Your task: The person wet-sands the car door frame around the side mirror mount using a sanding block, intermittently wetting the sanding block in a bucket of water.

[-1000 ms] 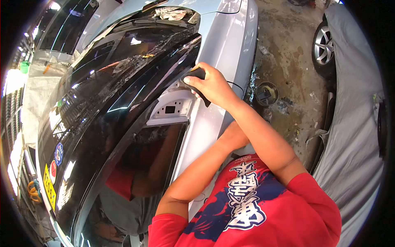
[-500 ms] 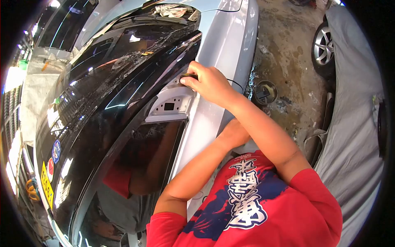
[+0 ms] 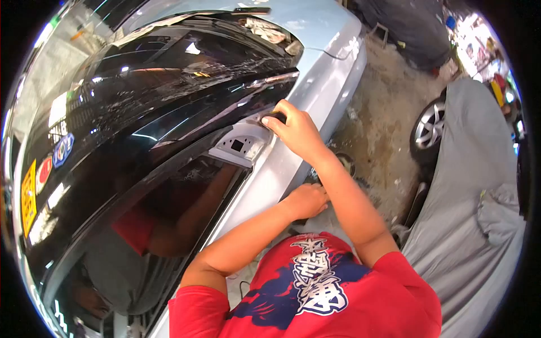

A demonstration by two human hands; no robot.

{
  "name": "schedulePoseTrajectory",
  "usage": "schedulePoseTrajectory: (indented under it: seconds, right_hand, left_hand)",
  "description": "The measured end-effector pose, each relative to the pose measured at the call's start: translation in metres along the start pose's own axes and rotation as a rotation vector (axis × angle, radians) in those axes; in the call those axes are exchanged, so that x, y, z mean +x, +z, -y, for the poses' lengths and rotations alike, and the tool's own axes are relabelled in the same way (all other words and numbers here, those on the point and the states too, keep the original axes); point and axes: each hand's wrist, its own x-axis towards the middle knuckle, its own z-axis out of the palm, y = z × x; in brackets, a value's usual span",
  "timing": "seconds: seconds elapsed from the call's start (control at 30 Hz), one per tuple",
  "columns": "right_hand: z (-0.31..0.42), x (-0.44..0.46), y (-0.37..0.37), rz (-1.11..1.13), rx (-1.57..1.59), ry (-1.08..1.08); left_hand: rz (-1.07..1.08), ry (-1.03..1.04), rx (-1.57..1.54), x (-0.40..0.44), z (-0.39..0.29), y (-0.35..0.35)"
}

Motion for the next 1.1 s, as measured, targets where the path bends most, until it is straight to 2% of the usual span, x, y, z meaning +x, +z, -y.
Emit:
schedulePoseTrajectory:
  seconds: [0.03,0.07,0.17,0.3,0.43,0.53,0.73,0.87,0.9,0.97,1.1]
  right_hand:
    - [0.006,0.0,0.0,-0.019,-0.007,-0.029]
    - [0.01,-0.001,-0.003,0.036,0.057,0.062]
    - [-0.019,-0.009,0.001,-0.008,-0.052,-0.051]
    - [-0.013,0.002,-0.01,0.005,-0.154,-0.163]
    - [-0.019,0.007,-0.005,0.071,-0.063,-0.019]
    - [-0.029,0.001,-0.011,0.067,-0.262,-0.113]
    - [-0.021,-0.017,-0.015,0.025,0.301,0.172]
    - [-0.023,-0.044,-0.005,0.038,0.481,0.304]
    - [-0.018,-0.05,-0.009,0.106,0.433,0.317]
    - [-0.035,-0.059,0.01,0.035,0.307,0.078]
    - [-0.027,-0.06,0.013,0.14,0.255,0.042]
  left_hand:
    - [-0.02,0.014,0.034,0.001,0.002,0.005]
    - [-0.043,0.023,0.059,0.003,0.002,0.013]
    - [0.048,0.009,0.096,0.007,-0.004,0.005]
    - [0.068,0.036,0.17,0.008,0.005,0.004]
    - [0.071,0.019,0.172,0.009,0.009,0.012]
    - [0.085,0.019,0.177,0.012,0.008,0.011]
    - [0.094,0.011,0.158,0.012,0.008,0.008]
    - [0.112,-0.019,0.152,0.01,0.004,0.001]
    - [0.102,-0.023,0.146,0.009,0.003,0.002]
    - [0.033,-0.007,0.06,0.014,0.027,0.038]
    - [-0.057,-0.001,-0.028,0.017,0.034,0.049]
